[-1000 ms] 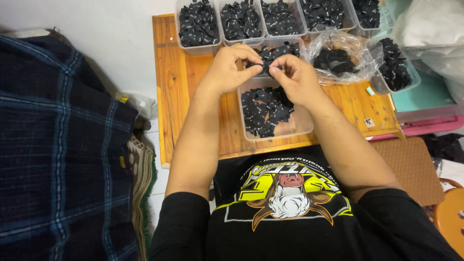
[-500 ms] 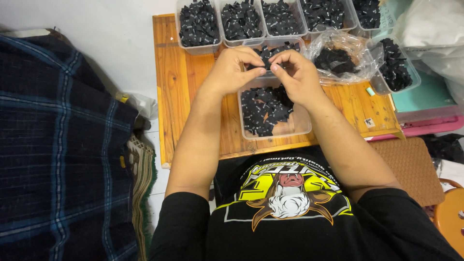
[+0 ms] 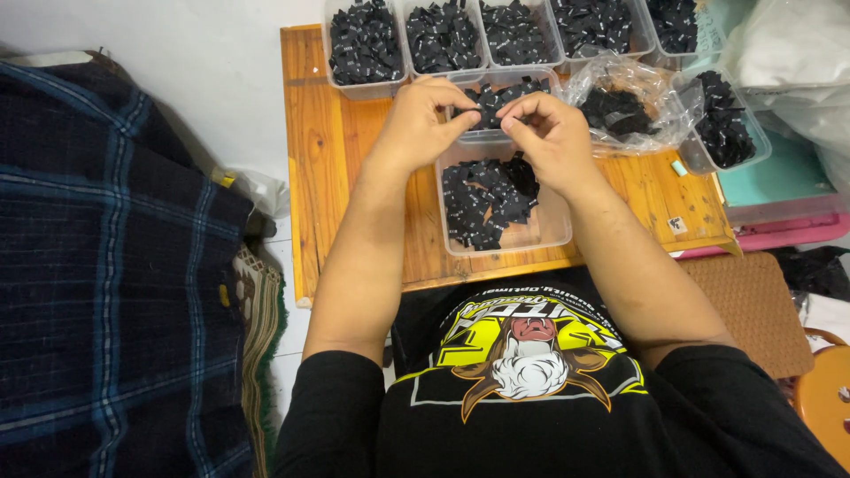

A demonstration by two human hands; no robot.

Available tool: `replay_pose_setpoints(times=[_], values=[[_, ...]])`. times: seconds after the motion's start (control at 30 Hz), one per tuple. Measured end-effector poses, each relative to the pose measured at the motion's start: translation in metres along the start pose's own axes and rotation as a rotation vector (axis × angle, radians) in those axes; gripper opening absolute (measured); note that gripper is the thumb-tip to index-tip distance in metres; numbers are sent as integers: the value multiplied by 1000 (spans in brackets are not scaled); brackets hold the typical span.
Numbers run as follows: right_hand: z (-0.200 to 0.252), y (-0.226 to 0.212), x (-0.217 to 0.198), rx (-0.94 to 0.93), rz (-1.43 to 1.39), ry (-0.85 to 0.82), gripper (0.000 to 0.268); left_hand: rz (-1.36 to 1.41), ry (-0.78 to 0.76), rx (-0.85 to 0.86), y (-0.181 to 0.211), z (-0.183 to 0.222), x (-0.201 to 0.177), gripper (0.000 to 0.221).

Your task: Sorting and inspecting small black plastic fasteners into plastic containers on a wooden table

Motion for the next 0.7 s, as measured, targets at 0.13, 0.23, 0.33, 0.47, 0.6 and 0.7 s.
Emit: replay_pose_setpoints(times=[0.13,0.23,0.33,0.47,0.6,0.7], values=[[1,-1,1,41,13,25,5,-130,30,-30,2,-2,2,12],[1,2,1,64,58,47,4,-182,-66,-144,6,-2,-1,49],[2,9,1,39,63,61,4,-110,-31,-154,11,-1,-5,41],[2,10,1,28,82,13,5,10,-44,34,9,0,-4,21],[0,16,4,118,-138,64,14,356,-34,196,8,4,6,24],[1,-1,4,154,-228,67,22,370,-21,176,16,4,3,27]])
Point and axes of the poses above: each hand's wrist, its own z-axis away from the middle knuckle, its own x-axis out of the palm, y = z × x, the point moved 1 cm from there along -z, towards the middle knuckle, and after that the axes turned 1 degree about -z, right-handed, at the moved point
